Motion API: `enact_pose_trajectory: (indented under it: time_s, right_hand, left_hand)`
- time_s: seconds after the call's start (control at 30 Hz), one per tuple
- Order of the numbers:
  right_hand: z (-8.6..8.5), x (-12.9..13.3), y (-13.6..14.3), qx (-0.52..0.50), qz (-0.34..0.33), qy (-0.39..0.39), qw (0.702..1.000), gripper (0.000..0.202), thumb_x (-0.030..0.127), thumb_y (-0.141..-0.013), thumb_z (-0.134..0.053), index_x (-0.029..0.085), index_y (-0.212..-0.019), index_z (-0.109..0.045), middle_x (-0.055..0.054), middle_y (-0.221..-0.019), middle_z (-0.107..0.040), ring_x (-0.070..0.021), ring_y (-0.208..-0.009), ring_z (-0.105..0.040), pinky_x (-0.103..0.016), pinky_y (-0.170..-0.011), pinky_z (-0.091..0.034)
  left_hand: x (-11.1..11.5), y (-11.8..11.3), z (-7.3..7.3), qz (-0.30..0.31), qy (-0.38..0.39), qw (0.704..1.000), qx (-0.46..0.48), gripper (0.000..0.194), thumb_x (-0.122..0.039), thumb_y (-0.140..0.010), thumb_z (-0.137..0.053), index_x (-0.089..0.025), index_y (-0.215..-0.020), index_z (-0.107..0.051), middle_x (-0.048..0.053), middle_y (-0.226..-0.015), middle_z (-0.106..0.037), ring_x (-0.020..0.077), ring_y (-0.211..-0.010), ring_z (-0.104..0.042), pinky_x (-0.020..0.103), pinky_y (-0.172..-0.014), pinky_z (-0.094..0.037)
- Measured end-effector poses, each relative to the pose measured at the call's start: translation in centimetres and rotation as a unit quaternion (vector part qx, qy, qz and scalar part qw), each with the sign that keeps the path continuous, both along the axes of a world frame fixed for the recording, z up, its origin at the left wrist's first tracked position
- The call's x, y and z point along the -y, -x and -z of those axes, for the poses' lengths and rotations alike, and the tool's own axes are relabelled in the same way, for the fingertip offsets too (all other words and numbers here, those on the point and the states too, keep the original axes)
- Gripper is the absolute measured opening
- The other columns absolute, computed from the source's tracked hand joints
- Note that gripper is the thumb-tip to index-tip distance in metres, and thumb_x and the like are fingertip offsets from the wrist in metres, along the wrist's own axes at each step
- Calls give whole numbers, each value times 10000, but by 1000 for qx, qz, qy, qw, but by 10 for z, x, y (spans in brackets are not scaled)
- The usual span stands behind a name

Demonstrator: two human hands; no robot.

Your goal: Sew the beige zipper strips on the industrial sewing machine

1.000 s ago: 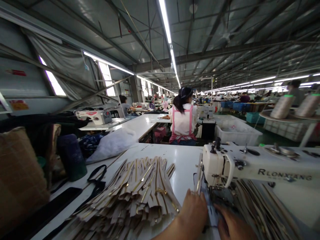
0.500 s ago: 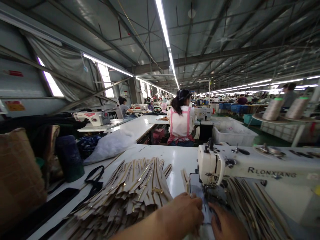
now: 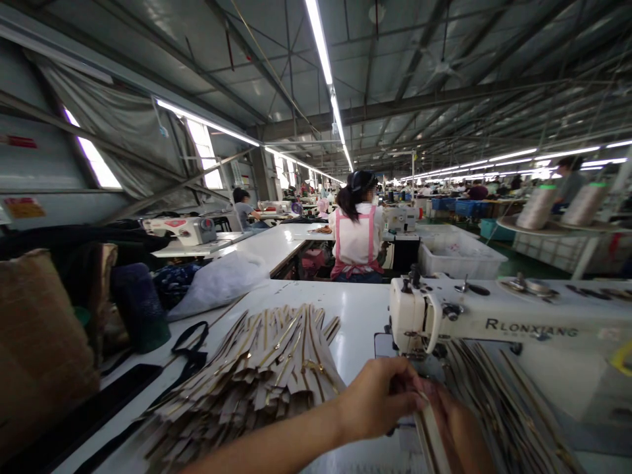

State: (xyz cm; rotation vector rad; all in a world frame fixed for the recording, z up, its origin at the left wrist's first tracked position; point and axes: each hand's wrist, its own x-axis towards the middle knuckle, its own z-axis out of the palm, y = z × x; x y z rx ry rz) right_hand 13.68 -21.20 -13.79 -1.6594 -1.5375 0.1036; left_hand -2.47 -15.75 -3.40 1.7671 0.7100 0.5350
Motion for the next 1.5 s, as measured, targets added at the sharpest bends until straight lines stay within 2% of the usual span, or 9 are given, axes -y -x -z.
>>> enact_pose_trajectory:
  time_s: [0.17,0.33,0.43,0.53,0.63,0.8,0.97,1.3,1.5]
  right_hand:
    - [-1,3,2,-57,-61,49,995,489,475,-968,-326,194,-760,-668,-63,-657,-688,-184,-615,-651,-255,-593,-489]
    - [2,-2,10,-1,-35,77,996,268,300,-896,-460,184,-880,-700,-59,-794,-730,-188,-707,-675,-267,-652,-484]
    - [2,-6,10,20,-10,90,996,258,240,-886,-461,172,-938,-704,-70,-843,-738,-194,-749,-687,-277,-695,-497]
    - [1,-8,10,50,6,99,994,277,197,-879,-454,168,-985,-708,-76,-876,-742,-200,-769,-692,-285,-717,-501]
    - [1,-9,10,64,9,102,993,289,178,-876,-449,171,-983,-718,-81,-914,-747,-199,-791,-699,-280,-737,-503]
    - [5,-10,8,63,8,97,993,293,181,-878,-440,164,-957,-721,-85,-910,-749,-205,-803,-702,-284,-741,-505]
    - [9,-11,6,69,10,91,993,310,182,-877,-428,152,-966,-724,-96,-920,-748,-211,-803,-700,-296,-743,-508]
    - [11,-10,6,80,17,78,994,278,183,-874,-451,172,-937,-721,-76,-872,-743,-199,-765,-694,-283,-719,-506]
    - [7,-10,8,138,6,97,986,311,142,-879,-429,162,-1017,-707,-85,-944,-735,-202,-865,-688,-292,-828,-494]
  left_hand:
    - [-26,-9,59,-108,-18,993,-53,177,-68,-747,-644,-160,-838,-522,-77,-657,-487,94,-610,-455,199,-548,-336]
    - [-42,-15,81,-129,-70,987,-59,195,-73,-774,-625,-177,-870,-491,-71,-688,-528,113,-660,-517,212,-618,-403]
    - [-42,-15,88,-103,-166,978,-73,102,-112,-819,-608,-174,-893,-572,-20,-803,-583,134,-747,-562,236,-691,-451]
    - [-39,-11,91,-53,-281,955,-81,131,-155,-895,-545,-181,-911,-673,51,-1023,-588,168,-917,-585,271,-821,-480]
    - [-36,-7,88,-3,-334,935,-118,206,-187,-942,-500,-187,-967,-704,64,-997,-614,191,-940,-586,287,-845,-493]
    - [-33,-1,81,59,-390,902,-177,310,-143,-956,-454,-208,-1227,-590,63,-1100,-628,202,-1045,-548,314,-941,-475]
    - [-31,-2,78,85,-403,889,-200,344,-131,-941,-459,-216,-1261,-553,67,-1149,-600,208,-1077,-529,326,-961,-474]
    - [-33,-3,72,75,-383,904,-177,240,-136,-936,-473,-179,-1109,-636,84,-1086,-585,214,-1055,-526,326,-951,-468]
    - [-36,-4,71,86,-390,898,-185,243,-128,-950,-439,-156,-1099,-630,90,-1073,-586,213,-1046,-523,323,-941,-470]
